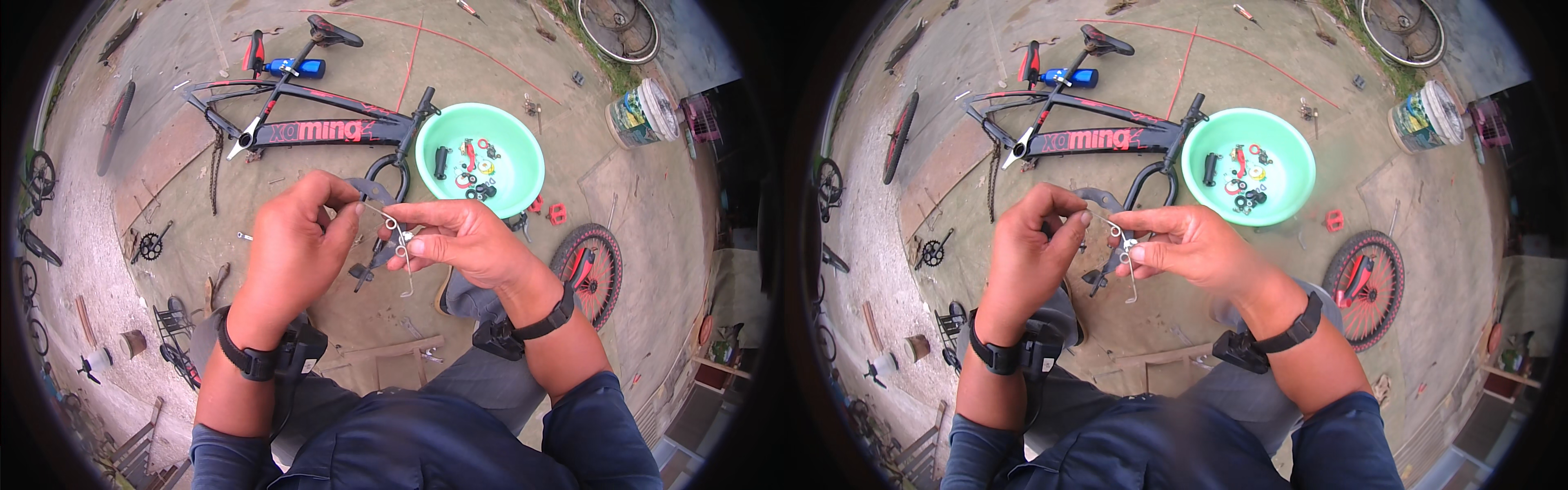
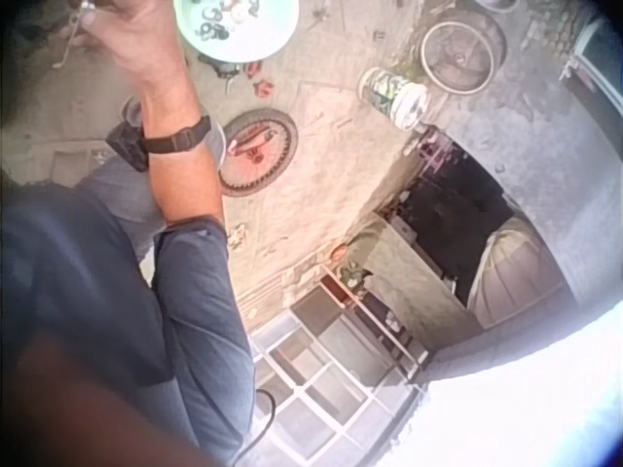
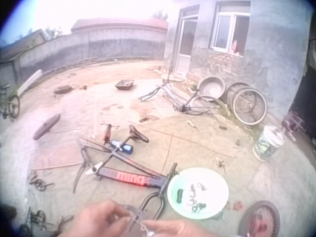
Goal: The person assembles a bicycle brake caliper by hand, inserting a bolt and attaching a brake pad to the caliper arm. The person then picks up a second brake pad and attaches it to the other side of the caliper.
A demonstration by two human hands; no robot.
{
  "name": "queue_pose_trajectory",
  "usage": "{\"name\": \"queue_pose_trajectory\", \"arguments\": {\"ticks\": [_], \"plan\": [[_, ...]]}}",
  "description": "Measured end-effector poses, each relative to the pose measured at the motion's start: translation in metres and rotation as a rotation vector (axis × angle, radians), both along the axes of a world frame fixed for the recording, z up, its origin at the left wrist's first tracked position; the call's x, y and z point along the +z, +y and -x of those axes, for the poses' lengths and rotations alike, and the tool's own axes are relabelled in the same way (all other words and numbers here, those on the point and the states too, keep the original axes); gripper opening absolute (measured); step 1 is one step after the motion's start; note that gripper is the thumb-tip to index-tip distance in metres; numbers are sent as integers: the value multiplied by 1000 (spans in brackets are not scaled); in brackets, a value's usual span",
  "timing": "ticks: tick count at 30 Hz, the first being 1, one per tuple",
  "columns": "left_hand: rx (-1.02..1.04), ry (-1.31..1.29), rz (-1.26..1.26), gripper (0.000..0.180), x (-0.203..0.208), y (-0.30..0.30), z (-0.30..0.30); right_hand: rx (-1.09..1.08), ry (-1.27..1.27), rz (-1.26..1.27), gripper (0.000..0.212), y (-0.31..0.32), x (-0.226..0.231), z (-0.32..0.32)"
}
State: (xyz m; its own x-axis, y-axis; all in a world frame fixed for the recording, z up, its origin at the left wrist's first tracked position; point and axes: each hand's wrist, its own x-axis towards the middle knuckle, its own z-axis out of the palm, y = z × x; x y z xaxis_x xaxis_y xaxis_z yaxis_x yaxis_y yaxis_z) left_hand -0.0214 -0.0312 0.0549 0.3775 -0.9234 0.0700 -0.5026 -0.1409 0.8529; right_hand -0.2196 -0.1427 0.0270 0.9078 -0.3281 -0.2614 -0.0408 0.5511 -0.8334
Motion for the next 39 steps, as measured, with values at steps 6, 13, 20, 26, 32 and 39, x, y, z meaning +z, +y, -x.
{"name": "queue_pose_trajectory", "arguments": {"ticks": [6,13,20,26,32,39], "plan": [[6,-14,5,12,-2,0,2,-24,19,-10,47,1,0,-1],[-4,-32,14,9,-3,0,3,-63,25,-43,46,4,0,-2],[2,8,-4,11,-3,1,6,-81,36,-48,42,6,-4,-3],[17,140,-37,15,-5,2,6,-87,26,-47,42,6,-7,-3],[28,364,-100,26,-12,6,3,-146,68,-21,40,-2,-2,2],[-145,824,-325,28,-14,13,7,-143,43,-2,40,-3,-4,6]]}}
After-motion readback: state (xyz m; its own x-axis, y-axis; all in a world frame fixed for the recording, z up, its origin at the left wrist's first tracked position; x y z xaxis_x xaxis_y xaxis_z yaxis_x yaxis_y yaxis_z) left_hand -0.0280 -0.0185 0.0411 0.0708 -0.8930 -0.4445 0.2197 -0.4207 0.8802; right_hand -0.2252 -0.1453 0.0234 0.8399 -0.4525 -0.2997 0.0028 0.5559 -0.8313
